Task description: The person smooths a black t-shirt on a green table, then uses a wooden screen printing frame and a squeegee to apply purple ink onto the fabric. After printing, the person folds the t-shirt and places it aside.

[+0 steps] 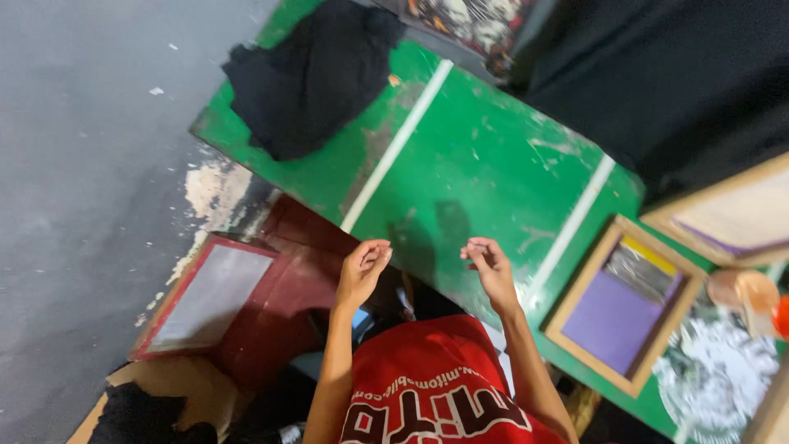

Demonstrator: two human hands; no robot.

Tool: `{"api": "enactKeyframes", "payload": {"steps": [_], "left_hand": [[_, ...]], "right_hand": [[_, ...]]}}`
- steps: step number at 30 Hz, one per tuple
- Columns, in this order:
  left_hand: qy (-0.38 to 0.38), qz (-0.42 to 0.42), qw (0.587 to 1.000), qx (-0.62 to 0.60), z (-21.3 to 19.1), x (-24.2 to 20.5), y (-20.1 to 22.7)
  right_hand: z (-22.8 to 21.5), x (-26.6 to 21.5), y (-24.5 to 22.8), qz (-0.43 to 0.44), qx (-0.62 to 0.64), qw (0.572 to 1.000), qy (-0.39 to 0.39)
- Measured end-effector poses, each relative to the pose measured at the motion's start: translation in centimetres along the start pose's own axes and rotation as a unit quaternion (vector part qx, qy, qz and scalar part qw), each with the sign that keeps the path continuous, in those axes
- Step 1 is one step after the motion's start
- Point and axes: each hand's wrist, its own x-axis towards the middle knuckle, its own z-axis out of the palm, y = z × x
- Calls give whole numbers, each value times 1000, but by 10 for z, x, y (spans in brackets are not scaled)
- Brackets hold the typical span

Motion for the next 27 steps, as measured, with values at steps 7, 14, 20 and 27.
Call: {"api": "enactKeyframes", "payload": {"steps": [7, 14, 20, 27], "left_hand": [[73, -41, 996, -37, -61, 69, 6], [77, -123, 986, -82, -121, 193, -17], [8, -167, 982, -82, -188, 281, -60], [-83, -267, 959, -53, -220, 319, -80]], "right_hand": [[127, 122, -26, -32, -67, 993, -92], [257, 290, 10, -223, -324, 912, -117], [364, 369, 15, -206, -633, 725, -174], [371, 420, 37, -322, -678, 644, -148]]}}
